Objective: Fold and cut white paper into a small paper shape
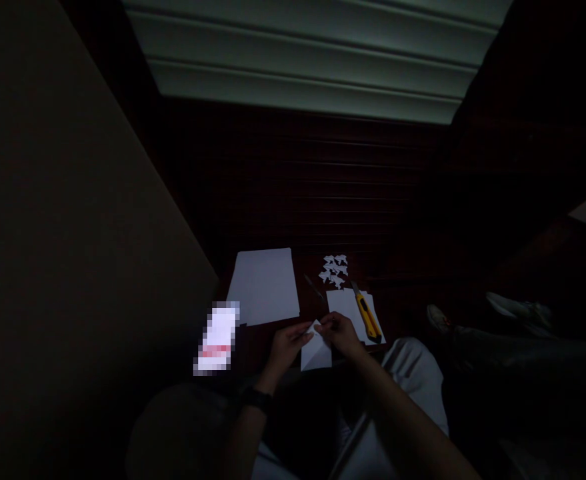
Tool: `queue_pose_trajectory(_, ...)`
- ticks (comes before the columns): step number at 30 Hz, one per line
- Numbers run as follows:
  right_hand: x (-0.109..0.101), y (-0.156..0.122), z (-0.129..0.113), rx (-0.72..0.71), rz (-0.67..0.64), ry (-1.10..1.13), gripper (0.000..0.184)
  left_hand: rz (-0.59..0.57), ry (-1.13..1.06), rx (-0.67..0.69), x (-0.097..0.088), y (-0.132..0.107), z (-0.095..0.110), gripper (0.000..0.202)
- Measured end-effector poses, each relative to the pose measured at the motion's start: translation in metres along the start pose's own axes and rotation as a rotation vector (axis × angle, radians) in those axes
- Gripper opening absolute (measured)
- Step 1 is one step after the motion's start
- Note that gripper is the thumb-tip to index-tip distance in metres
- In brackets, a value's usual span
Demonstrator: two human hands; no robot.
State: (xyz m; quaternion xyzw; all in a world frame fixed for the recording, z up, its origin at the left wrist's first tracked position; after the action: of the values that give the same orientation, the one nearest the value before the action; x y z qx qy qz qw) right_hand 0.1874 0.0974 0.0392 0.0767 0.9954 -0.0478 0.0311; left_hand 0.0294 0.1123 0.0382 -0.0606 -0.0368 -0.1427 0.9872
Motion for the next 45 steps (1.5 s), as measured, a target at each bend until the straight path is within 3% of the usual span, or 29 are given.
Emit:
queue_pose_trajectory(7, 0.002, -0.003, -0.001, -0.069, -0.026, -0.098, 0.031, -0.087, 0.012, 0.068, 0.004, -0.003, 0.012, 0.039)
queue_pose_trajectory(14, 0.005, -0.01, -0.002, -0.06, -0.048, -0.124, 0.034, 0.009, 0.059, 0.043, 0.0, 0.003, 0.001, 0.034)
queue_pose_trajectory(17, 0.006, -0.011, 0.001, -0.036, -0.108, -0.078, 0.039, 0.006, 0.084, 0.07, -0.001, 0.003, 0.002, 0.032)
queue_pose_trajectory(24, 0.004, -0.01, 0.01, -0.072, -0.064, -0.103, 0.033, -0.039, 0.121, 0.081, 0.001, 0.001, 0.003, 0.032)
queue_pose_trajectory(32, 0.007, -0.013, -0.001, -0.077, -0.101, -0.162, 0.035, 0.004, 0.158, 0.143, -0.001, 0.003, 0.001, 0.028)
queue_pose_trajectory(45, 0.007, -0.011, 0.008, -0.054, -0.125, -0.166, 0.03, 0.005, 0.099, 0.031, 0.005, 0.003, -0.009, 0.032)
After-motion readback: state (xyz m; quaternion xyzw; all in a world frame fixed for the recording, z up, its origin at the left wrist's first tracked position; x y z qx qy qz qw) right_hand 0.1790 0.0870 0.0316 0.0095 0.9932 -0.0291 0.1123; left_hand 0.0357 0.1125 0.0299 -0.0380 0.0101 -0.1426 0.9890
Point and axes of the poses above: each hand's wrist, its own y-axis towards the middle knuckle, its own x-axis out of the palm, z = x × y, the point moved 5 cm from there along y, towards the middle knuckle
